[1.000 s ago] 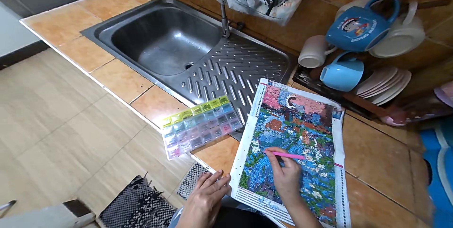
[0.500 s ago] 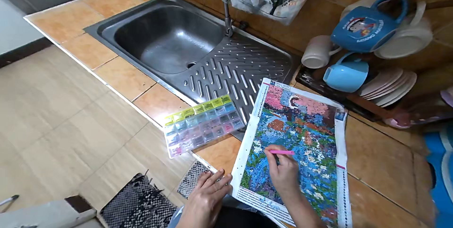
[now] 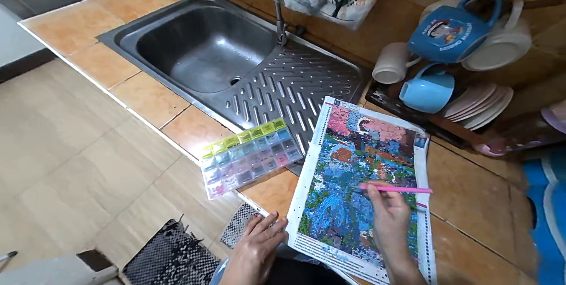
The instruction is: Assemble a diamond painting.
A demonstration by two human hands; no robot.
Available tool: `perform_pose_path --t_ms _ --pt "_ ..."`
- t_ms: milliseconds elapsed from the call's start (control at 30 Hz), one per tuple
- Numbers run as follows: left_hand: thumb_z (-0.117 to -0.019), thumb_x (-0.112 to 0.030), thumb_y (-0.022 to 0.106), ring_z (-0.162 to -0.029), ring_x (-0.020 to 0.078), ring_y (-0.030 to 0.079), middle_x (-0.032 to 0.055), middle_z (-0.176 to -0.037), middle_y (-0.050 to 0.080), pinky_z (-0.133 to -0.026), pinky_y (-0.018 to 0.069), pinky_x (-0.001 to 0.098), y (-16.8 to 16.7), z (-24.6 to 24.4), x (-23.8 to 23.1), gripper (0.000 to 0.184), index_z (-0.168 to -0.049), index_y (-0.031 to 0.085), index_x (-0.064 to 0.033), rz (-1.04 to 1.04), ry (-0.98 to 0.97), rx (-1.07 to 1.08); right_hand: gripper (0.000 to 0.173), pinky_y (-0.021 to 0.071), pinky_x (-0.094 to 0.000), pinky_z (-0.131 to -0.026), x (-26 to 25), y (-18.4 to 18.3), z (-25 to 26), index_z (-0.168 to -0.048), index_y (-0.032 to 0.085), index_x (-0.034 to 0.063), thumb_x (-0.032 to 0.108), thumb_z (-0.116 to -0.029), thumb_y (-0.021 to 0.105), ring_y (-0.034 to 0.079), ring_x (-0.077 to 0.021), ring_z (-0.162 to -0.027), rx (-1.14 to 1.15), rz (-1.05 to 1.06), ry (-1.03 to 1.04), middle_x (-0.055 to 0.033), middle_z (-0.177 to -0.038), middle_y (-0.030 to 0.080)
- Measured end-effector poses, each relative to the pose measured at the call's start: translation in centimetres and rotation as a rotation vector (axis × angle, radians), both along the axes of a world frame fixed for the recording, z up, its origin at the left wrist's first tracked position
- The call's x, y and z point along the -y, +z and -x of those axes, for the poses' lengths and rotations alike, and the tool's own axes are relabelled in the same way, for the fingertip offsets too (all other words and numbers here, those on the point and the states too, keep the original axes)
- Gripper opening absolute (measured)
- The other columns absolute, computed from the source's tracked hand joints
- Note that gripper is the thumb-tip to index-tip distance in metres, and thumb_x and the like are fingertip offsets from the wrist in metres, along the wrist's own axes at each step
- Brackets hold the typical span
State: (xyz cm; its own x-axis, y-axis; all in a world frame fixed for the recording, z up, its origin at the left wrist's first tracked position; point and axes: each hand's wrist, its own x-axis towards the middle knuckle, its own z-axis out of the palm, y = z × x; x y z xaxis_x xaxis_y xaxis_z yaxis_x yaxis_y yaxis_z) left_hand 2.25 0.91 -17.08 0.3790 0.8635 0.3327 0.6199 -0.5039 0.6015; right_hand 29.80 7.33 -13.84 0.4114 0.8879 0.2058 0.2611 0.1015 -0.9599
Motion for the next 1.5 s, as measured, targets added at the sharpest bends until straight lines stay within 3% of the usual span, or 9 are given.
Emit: perform_pose_path --t_ms 267,467,700,900,1267,1500 --pt "-0.0919 -0.005 0.055 -0.124 0.0266 0.066 0.0049 -0.123 0.075 -0.108 0.0475 0.0457 0.0 -0.1 0.0 0.026 -0.1 0.079 -0.011 -0.002 -0.009 0.012 0.008 0.0572 -0.0163 -0.078 2.3 -0.3 -2.6 -0.1 0.061 -0.0015 0.0 -0.0963 0.054 0.067 0.0021 -0.08 0.041 0.023 -0.133 0.0066 -0.085 0.069" --pt "-0.0905 -0.001 0.056 -0.126 0.0318 0.065 0.0086 -0.124 0.074 -0.108 0.0467 0.0494 0.7 0.1 -0.1 0.026 -0.102 0.079 -0.0074 0.063 -0.043 0.005 0.015 0.0534 -0.0142 -0.08 3.6 -0.3 -3.8 -0.098 0.064 -0.0105 0.003 -0.0944 0.057 0.064 0.0035 -0.083 0.18 0.025 -0.186 -0.0011 -0.088 0.068" --pt "-0.0898 0.003 0.056 -0.126 0.0372 0.064 0.0134 -0.125 0.073 -0.108 0.0457 0.0531 1.3 0.3 -0.2 0.027 -0.104 0.078 -0.0027 0.123 -0.065 0.018 0.02 0.0535 -0.015 -0.078 5.8 -1.8 -6.2 -0.096 0.065 -0.0103 0.007 -0.0946 0.056 0.064 0.002 -0.081 0.35 -0.036 -0.229 -0.0043 -0.087 0.069" --pt "-0.0914 0.001 0.056 -0.125 0.0362 0.064 0.0131 -0.124 0.073 -0.108 0.0464 0.0516 1.2 0.4 -0.2 0.026 -0.102 0.079 -0.0032 0.11 -0.061 0.01 0.019 0.0515 -0.0101 -0.079 5.9 -1.9 -5.1 -0.095 0.064 -0.0107 0.007 -0.0946 0.056 0.063 0.0065 -0.084 0.272 -0.033 -0.213 -0.0022 -0.087 0.068" --pt "-0.0911 0.0 0.055 -0.124 0.035 0.065 0.0118 -0.124 0.074 -0.109 0.0461 0.0508 1.3 0.4 -0.1 0.027 -0.104 0.079 -0.0041 0.104 -0.046 -0.014 0.022 0.0502 -0.0108 -0.082 5.6 -2.3 -5.1 -0.093 0.066 -0.0117 0.009 -0.0938 0.057 0.063 0.004 -0.085 0.367 -0.034 -0.205 -0.0079 -0.088 0.069" --pt "-0.0918 -0.001 0.055 -0.125 0.0349 0.065 0.0117 -0.124 0.074 -0.109 0.0458 0.0506 1.3 0.4 -0.2 0.027 -0.104 0.079 -0.0043 0.101 -0.05 -0.017 0.022 0.0502 -0.0102 -0.081 5.5 -2.5 -5.0 -0.094 0.066 -0.0115 0.009 -0.0942 0.057 0.063 0.0053 -0.085 0.343 -0.046 -0.203 -0.006 -0.087 0.069"
